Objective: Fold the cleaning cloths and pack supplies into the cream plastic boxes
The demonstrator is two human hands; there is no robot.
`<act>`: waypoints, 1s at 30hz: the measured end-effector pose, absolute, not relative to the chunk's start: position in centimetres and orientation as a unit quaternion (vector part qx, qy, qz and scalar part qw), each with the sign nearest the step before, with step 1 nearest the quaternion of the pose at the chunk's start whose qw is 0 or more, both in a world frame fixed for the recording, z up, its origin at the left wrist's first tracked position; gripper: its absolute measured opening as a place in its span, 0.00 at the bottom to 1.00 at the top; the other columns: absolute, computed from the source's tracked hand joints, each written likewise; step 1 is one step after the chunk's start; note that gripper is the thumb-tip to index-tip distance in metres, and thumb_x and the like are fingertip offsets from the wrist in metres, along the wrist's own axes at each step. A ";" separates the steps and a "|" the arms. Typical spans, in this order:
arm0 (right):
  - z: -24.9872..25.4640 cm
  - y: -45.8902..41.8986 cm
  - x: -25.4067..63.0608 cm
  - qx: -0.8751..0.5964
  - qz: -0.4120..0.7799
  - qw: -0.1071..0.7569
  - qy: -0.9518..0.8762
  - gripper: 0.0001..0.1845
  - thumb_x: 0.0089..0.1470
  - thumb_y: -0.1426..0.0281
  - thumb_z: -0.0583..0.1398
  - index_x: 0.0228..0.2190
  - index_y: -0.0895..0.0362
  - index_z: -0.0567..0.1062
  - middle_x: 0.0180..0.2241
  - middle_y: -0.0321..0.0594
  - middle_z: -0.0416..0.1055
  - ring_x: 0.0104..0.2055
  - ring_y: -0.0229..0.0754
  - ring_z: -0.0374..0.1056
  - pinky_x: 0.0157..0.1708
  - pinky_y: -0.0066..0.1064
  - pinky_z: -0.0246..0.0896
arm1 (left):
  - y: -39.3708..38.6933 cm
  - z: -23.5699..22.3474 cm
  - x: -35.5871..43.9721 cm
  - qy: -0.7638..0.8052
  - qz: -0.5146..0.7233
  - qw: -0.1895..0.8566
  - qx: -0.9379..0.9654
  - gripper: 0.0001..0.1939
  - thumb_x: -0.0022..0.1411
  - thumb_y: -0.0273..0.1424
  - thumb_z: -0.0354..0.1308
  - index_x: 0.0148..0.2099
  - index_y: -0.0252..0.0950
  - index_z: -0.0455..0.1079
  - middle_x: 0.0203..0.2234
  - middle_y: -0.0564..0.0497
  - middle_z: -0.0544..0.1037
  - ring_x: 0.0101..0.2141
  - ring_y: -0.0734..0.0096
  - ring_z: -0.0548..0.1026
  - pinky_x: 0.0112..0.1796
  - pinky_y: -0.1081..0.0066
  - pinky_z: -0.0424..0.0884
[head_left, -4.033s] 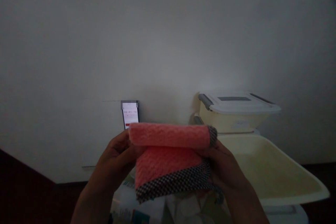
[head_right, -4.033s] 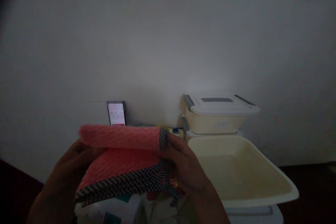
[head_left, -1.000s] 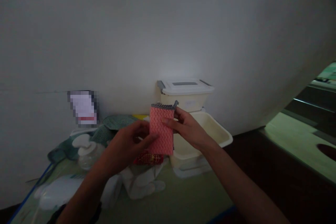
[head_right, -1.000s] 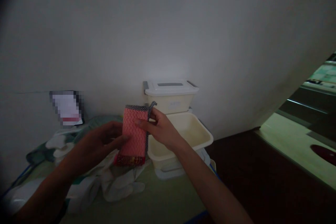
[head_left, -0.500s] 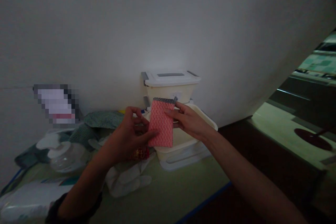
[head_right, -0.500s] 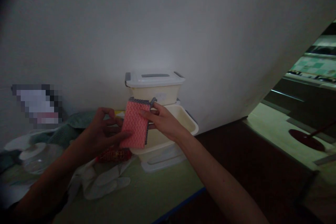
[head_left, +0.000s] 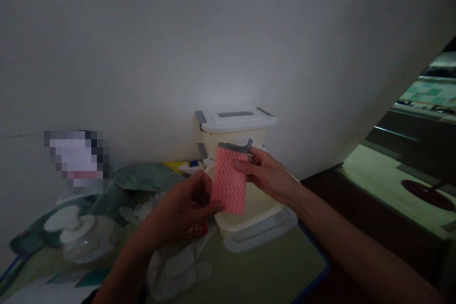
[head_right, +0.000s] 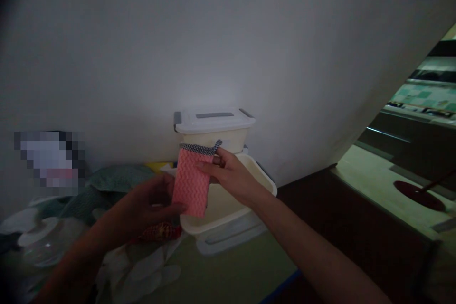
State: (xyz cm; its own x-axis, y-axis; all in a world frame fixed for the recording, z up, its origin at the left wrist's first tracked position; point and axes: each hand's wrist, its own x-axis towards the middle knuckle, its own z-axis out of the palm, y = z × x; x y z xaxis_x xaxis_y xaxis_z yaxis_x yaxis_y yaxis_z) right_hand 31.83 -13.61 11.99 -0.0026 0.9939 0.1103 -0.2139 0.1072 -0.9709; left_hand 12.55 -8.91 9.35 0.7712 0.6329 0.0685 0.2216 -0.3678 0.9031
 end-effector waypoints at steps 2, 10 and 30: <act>11.9 -13.4 32.8 -0.449 0.530 0.548 -0.466 0.10 0.48 0.72 0.63 0.36 0.55 0.72 0.33 0.36 0.73 0.32 0.35 0.69 0.31 0.27 0.68 | -8.8 9.1 12.8 0.297 0.205 0.409 0.838 0.13 0.54 0.39 0.58 0.34 0.36 0.62 0.27 0.54 0.71 0.27 0.71 0.70 0.29 0.70 0.68; 8.6 -12.2 36.3 -0.556 0.610 0.356 -0.437 0.11 0.47 0.69 0.62 0.35 0.55 0.71 0.27 0.34 0.71 0.25 0.33 0.68 0.20 0.24 0.66 | -7.3 7.6 12.3 0.271 0.261 0.288 0.881 0.19 0.57 0.38 0.55 0.50 0.42 0.63 0.49 0.45 0.65 0.50 0.57 0.66 0.50 0.56 0.63; 3.6 -8.9 35.8 -0.603 0.514 0.154 -0.589 0.17 0.29 0.69 0.69 0.05 0.57 0.67 0.04 0.31 0.61 0.05 0.32 0.56 0.06 0.22 0.53 | -6.3 6.7 11.0 0.218 0.189 0.422 0.859 0.27 0.51 0.33 0.62 0.54 0.44 0.62 0.57 0.45 0.58 0.54 0.55 0.62 0.52 0.55 0.62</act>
